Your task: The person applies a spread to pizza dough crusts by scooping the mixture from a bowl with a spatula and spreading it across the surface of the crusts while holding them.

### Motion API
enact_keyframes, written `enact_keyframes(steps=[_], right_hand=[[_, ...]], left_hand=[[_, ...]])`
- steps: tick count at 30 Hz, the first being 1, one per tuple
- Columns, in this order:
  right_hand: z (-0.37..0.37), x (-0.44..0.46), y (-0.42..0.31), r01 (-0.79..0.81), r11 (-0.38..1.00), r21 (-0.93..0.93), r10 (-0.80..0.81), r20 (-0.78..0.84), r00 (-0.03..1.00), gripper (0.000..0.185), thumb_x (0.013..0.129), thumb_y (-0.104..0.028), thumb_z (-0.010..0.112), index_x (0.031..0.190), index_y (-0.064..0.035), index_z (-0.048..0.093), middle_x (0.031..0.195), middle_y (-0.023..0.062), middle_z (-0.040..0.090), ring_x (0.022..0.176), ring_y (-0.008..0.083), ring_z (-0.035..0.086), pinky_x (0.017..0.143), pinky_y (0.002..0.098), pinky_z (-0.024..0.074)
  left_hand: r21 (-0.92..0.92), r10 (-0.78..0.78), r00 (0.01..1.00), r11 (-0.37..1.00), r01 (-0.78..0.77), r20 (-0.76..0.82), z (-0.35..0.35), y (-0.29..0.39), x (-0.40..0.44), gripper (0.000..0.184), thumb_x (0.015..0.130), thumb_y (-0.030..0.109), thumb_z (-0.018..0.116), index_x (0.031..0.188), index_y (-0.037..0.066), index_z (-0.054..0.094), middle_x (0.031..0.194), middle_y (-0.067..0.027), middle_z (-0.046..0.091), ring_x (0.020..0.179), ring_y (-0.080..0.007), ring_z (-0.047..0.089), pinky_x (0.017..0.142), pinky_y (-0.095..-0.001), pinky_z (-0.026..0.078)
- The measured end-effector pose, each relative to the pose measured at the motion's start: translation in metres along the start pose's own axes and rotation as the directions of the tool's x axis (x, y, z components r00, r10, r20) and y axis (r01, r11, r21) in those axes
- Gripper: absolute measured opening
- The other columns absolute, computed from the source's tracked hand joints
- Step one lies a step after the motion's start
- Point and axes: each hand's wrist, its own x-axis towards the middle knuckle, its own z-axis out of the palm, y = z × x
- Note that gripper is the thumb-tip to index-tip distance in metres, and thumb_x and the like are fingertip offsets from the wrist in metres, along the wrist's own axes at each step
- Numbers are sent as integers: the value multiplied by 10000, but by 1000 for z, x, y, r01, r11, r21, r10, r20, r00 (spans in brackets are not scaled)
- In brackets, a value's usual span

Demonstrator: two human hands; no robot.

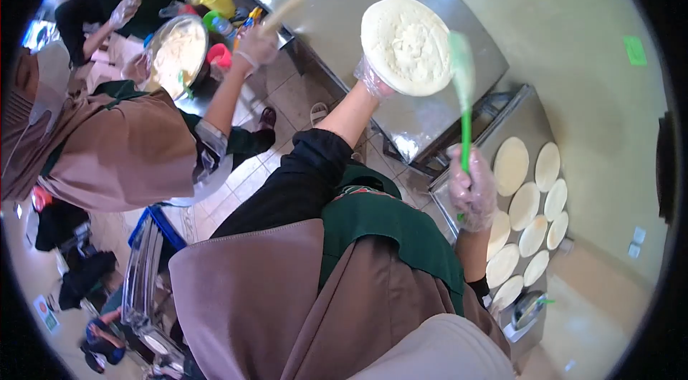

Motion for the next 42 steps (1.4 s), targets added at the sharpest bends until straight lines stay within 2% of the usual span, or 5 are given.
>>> enact_keyframes(steps=[9, 25, 30, 34, 42], right_hand=[[26, 90, -30, 421, 899, -123, -437, -168, 884, 282, 968, -304, 452, 1109, -61, 478, 674, -24, 438, 426, 51, 373, 348, 199, 324], [-10, 441, 5, 30, 737, -675, -420, -423, 803, 175, 906, -223, 536, 1005, -82, 568, 677, 12, 495, 540, 115, 483, 486, 277, 421], [28, 514, -17, -183, -47, -982, -483, -138, 865, 213, 789, -210, 595, 846, -8, 628, 810, 207, 641, 773, 335, 642, 677, 432, 490], [57, 554, -17, -250, -205, -946, -452, -135, 882, 195, 771, -195, 608, 821, -15, 665, 840, 209, 650, 815, 339, 646, 710, 430, 499], [103, 633, 0, -179, -306, -935, -409, -41, 912, 169, 777, -166, 592, 840, -13, 622, 889, 209, 645, 852, 384, 628, 717, 435, 499]], left_hand=[[-207, -143, 987, 970, 126, -71, -5, 56, -86, 546, 911, 478, 393, 1305, 112, 485, 1326, -114, 494, 1195, -301, 485, 1008, -527, 362], [520, 770, 530, 633, -573, -355, 5, 300, -265, 637, 899, 531, 343, 1373, 107, 378, 1382, -140, 416, 1242, -366, 417, 1023, -548, 337], [677, 773, 633, 450, -583, 31, -38, 317, -309, 632, 923, 524, 325, 1425, 146, 256, 1451, -127, 307, 1291, -333, 367, 1034, -526, 340], [630, 880, 314, 475, -614, -358, 19, 310, -263, 626, 936, 540, 232, 1442, 172, 217, 1496, -54, 231, 1330, -301, 311, 1078, -454, 292], [687, 954, 279, 278, -672, -113, 15, 370, -244, 589, 945, 505, 270, 1415, 151, 268, 1459, -83, 299, 1305, -291, 349, 1054, -467, 337]])
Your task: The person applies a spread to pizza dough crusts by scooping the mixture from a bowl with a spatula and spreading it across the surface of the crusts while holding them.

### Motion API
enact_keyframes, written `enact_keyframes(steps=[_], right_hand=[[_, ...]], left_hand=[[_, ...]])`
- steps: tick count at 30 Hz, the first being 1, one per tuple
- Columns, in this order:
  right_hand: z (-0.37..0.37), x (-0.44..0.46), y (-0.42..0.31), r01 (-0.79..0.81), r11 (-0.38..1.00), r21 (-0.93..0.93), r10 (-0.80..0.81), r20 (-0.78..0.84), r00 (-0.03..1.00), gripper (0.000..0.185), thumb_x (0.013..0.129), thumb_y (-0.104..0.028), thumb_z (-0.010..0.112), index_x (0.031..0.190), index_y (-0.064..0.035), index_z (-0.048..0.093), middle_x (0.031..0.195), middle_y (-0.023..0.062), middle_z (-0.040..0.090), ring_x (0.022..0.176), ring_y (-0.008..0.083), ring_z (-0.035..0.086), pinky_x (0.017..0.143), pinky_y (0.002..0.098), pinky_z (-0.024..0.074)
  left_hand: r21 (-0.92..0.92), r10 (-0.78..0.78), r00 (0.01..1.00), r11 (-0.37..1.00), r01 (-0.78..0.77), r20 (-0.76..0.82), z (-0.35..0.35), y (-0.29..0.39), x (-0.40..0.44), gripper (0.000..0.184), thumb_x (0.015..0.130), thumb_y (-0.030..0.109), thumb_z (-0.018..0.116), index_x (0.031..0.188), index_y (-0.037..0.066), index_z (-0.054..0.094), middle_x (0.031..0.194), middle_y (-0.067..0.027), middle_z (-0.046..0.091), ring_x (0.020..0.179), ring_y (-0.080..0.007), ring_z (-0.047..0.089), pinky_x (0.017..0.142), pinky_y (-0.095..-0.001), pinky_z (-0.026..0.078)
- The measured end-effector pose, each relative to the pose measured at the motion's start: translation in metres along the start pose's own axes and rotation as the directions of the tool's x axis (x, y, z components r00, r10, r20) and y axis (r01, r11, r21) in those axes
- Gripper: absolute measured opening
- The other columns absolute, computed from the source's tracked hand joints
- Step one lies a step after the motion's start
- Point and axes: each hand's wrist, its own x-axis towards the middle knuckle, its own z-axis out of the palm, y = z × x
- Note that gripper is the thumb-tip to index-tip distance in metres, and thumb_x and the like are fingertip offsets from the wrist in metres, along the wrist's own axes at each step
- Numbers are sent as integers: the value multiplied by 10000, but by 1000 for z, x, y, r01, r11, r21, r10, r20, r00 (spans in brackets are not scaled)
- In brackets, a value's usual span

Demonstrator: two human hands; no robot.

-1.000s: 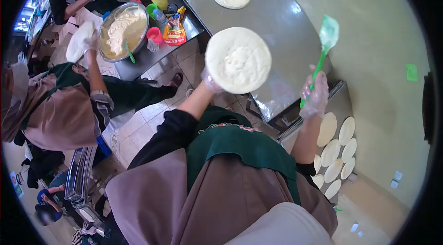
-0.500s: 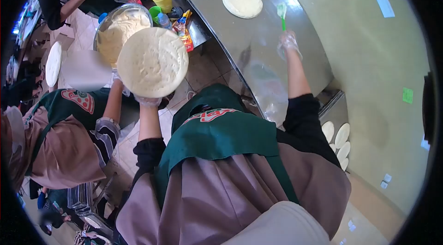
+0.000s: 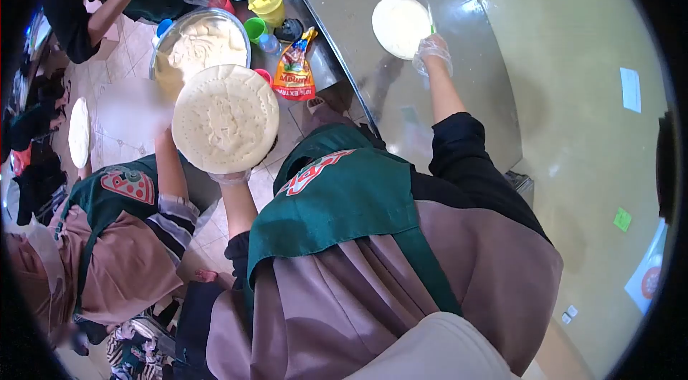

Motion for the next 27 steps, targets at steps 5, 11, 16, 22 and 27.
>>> enact_keyframes(steps=[5, 11, 16, 22, 27], right_hand=[[2, 3, -32, 151, 946, 287, -160, 9, 987, 158, 804, -147, 550, 865, -19, 619, 771, 173, 635, 738, 336, 631, 659, 409, 506], [4, -46, -99, -87, 508, 857, -300, 271, 915, 219, 926, -183, 479, 1122, -90, 507, 593, -29, 420, 535, 47, 462, 434, 181, 355], [-3, -95, -154, 328, 639, 696, -651, 261, 713, 235, 935, -183, 474, 1146, -88, 516, 705, 47, 524, 600, 145, 537, 535, 290, 446], [-9, -101, -281, 893, 377, 246, -907, 294, 302, 244, 921, -206, 450, 1137, -142, 544, 809, 200, 612, 776, 384, 607, 652, 463, 477], [32, -97, -370, 995, -68, -67, -817, 576, -17, 253, 892, -176, 435, 1127, -137, 522, 884, 159, 629, 769, 340, 631, 649, 458, 511]], left_hand=[[-171, 29, 1000, 985, -27, 9, 3, 6, 13, 562, 951, 475, 292, 1401, 138, 297, 1444, -91, 323, 1277, -287, 388, 1033, -469, 366], [-172, -104, 976, 982, 71, -191, -41, 23, 11, 536, 950, 441, 340, 1376, 117, 355, 1382, -106, 416, 1205, -280, 466, 984, -477, 418], [-374, -111, 961, 927, 8, -254, -90, 8, -29, 531, 949, 439, 346, 1369, 115, 367, 1373, -106, 427, 1196, -275, 473, 980, -472, 421], [-472, -140, 936, 881, -31, -322, -134, -6, -65, 527, 947, 438, 353, 1361, 113, 381, 1362, -106, 441, 1185, -268, 481, 976, -467, 425], [-527, -155, 922, 848, -61, -356, -158, -16, -82, 523, 946, 436, 359, 1354, 111, 393, 1353, -105, 452, 1177, -263, 488, 972, -463, 429]])
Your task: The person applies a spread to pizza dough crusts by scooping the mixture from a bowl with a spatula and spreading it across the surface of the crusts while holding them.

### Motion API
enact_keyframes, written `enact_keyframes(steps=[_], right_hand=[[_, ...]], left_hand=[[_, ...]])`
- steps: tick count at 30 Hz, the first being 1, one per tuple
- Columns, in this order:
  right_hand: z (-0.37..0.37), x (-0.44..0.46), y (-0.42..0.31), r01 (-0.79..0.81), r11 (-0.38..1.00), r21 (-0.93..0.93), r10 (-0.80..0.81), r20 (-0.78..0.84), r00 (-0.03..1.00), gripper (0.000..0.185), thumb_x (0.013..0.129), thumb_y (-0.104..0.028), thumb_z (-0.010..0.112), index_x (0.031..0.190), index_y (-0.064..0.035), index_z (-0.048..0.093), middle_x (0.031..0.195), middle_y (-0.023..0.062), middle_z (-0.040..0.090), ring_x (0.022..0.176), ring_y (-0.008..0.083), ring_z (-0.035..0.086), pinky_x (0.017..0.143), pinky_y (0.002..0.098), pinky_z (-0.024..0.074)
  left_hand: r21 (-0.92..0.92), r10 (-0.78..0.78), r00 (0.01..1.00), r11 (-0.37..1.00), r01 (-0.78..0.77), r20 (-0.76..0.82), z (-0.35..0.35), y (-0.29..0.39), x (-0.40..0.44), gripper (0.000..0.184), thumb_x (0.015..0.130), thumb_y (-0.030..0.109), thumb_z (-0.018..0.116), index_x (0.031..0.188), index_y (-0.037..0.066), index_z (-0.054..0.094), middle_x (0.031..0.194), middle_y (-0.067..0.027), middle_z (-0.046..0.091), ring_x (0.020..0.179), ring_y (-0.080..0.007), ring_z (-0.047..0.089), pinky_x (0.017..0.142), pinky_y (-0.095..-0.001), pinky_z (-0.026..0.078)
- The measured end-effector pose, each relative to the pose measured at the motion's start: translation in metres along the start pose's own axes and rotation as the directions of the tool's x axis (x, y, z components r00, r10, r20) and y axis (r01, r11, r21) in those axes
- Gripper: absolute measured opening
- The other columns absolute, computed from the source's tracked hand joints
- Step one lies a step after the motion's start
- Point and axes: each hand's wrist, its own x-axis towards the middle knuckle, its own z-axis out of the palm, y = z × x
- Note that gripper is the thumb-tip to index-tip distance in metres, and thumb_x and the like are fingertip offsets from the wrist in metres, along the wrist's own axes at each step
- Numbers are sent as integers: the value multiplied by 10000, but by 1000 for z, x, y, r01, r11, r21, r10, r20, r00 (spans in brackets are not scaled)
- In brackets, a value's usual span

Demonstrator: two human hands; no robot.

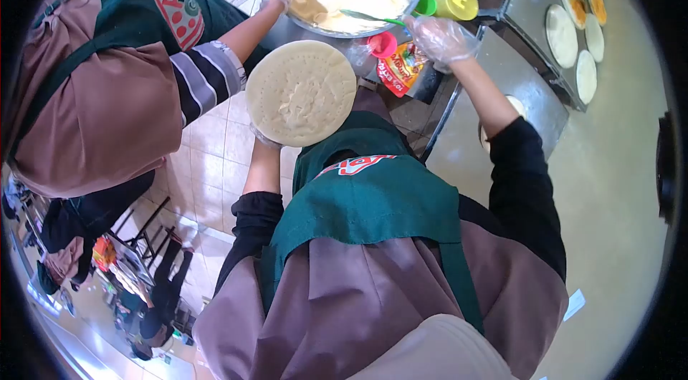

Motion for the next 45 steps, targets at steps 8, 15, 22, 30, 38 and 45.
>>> enact_keyframes(steps=[8, 15, 22, 30, 38, 45], right_hand=[[41, 104, -19, 215, 976, -48, -219, -140, 966, 217, 886, -153, 444, 1051, -61, 551, 896, 184, 640, 815, 343, 646, 678, 443, 524], [97, 127, -48, 138, 990, 25, -138, 8, 990, 172, 803, -127, 543, 927, -50, 633, 894, 160, 664, 859, 317, 656, 722, 416, 537], [89, 126, -52, 78, 968, 237, -117, 158, 981, 166, 854, -138, 523, 970, -80, 628, 875, 180, 656, 762, 307, 650, 684, 424, 510], [117, 122, -47, -23, 680, 733, -7, 38, 999, 285, 915, -165, 514, 1164, -43, 579, 797, 99, 638, 648, 179, 600, 646, 319, 504], [80, 88, -56, -315, -257, 913, -77, 306, 949, 374, 923, -224, 551, 1269, -91, 496, 705, -21, 521, 501, 69, 431, 468, 190, 396], [68, 55, -35, -353, -264, 898, -32, 357, 934, 355, 899, -237, 594, 1214, -92, 520, 706, -20, 542, 502, 65, 464, 425, 196, 367]], left_hand=[[-75, -34, 999, 997, 33, -3, -16, -1, 7, 517, 944, 434, 369, 1343, 108, 412, 1338, -105, 470, 1163, -255, 499, 966, -456, 434], [-98, -65, 998, 993, 66, 13, -25, -1, 11, 512, 943, 432, 377, 1333, 105, 429, 1325, -104, 486, 1150, -248, 509, 961, -449, 439], [-92, -60, 997, 994, 66, 58, -23, -6, 11, 508, 942, 431, 384, 1325, 103, 444, 1314, -104, 500, 1140, -241, 517, 956, -444, 443], [-73, -98, 995, 993, 96, -29, 5, -6, 14, 502, 935, 417, 405, 1274, 59, 499, 1232, -125, 566, 1073, -281, 568, 906, -461, 477], [-120, -117, 993, 985, 120, 30, 1, -8, 21, 496, 935, 402, 406, 1267, 46, 504, 1228, -139, 566, 1069, -293, 570, 913, -469, 471], [-113, -56, 998, 992, 60, 42, 23, -26, 23, 479, 935, 374, 402, 1246, 30, 519, 1221, -161, 566, 1063, -304, 574, 915, -485, 466]])
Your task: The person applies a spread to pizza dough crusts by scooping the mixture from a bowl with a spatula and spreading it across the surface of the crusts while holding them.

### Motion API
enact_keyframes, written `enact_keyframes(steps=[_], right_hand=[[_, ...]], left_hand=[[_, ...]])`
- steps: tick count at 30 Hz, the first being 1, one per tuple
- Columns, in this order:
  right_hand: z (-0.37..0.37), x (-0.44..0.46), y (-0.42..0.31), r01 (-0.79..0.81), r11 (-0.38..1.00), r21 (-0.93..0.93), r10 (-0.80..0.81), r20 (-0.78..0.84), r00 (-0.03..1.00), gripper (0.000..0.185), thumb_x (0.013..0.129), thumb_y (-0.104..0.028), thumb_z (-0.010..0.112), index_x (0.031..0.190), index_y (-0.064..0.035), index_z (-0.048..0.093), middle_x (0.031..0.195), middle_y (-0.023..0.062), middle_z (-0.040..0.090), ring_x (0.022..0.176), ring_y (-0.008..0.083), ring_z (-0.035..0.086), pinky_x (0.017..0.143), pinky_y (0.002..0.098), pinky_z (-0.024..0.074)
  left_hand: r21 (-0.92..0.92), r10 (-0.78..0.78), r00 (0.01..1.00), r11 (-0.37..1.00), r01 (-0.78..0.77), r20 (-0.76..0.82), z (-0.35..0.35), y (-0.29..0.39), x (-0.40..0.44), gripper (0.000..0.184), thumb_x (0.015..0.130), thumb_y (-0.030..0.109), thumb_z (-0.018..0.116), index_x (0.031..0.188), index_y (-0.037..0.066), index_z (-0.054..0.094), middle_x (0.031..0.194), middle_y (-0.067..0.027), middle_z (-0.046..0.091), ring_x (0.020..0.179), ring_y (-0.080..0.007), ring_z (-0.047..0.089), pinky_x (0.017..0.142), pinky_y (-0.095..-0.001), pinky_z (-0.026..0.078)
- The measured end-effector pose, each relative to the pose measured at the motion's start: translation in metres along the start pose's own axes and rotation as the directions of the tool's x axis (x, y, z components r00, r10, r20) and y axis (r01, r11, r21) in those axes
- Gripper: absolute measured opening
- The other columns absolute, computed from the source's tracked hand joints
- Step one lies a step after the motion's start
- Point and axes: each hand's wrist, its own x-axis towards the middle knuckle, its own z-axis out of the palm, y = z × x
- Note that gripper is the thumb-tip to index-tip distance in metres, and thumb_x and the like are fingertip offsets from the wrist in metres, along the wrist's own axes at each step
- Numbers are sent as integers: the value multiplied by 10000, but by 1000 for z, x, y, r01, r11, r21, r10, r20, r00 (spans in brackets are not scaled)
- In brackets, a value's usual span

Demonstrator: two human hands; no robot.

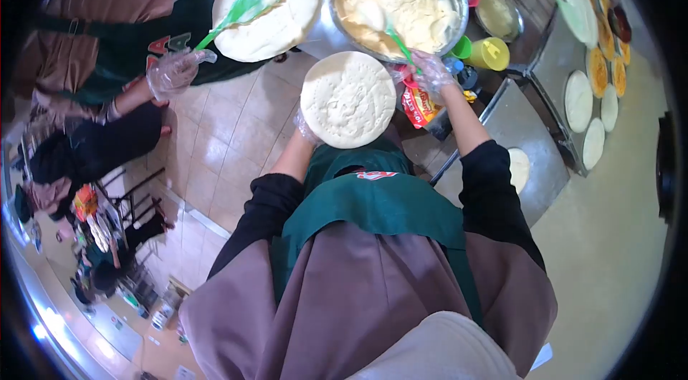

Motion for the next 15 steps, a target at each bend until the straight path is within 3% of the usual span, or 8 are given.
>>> enact_keyframes(steps=[2, 8, 10, 15], right_hand=[[-9, -3, 8, 13, 999, 32, -13, 25, 1000, 386, 882, -278, 615, 1213, -107, 518, 704, -34, 542, 497, 53, 459, 407, 178, 342], [-35, -13, 29, 32, 999, -18, -32, 23, 999, 392, 903, -315, 569, 1229, -106, 511, 668, -54, 487, 430, 22, 354, 367, 171, 271], [-44, -5, 33, 40, 993, -113, -35, 49, 998, 380, 923, -306, 539, 1236, -93, 505, 670, -47, 486, 413, 25, 347, 357, 173, 266], [-8, -25, 41, 44, 991, -124, -32, 97, 995, 341, 939, -280, 508, 1237, -117, 482, 626, -53, 463, 390, 39, 354, 339, 183, 270]], left_hand=[[20, 56, 988, 998, -54, -141, -15, -3, 1, 491, 934, 382, 379, 1243, 27, 520, 1225, -165, 562, 1063, -313, 573, 921, -495, 460], [-154, 324, 937, 927, -342, -131, -42, -14, -7, 529, 929, 420, 352, 1266, 38, 493, 1253, -181, 533, 1097, -358, 541, 941, -523, 435], [-173, 586, 810, 798, -577, 5, -53, -8, -2, 516, 943, 427, 326, 1314, 92, 458, 1303, -138, 505, 1145, -309, 518, 961, -504, 428], [-134, 786, 618, 610, -781, -25, -102, 55, -46, 514, 945, 424, 320, 1326, 100, 441, 1310, -132, 499, 1153, -304, 512, 960, -501, 430]])
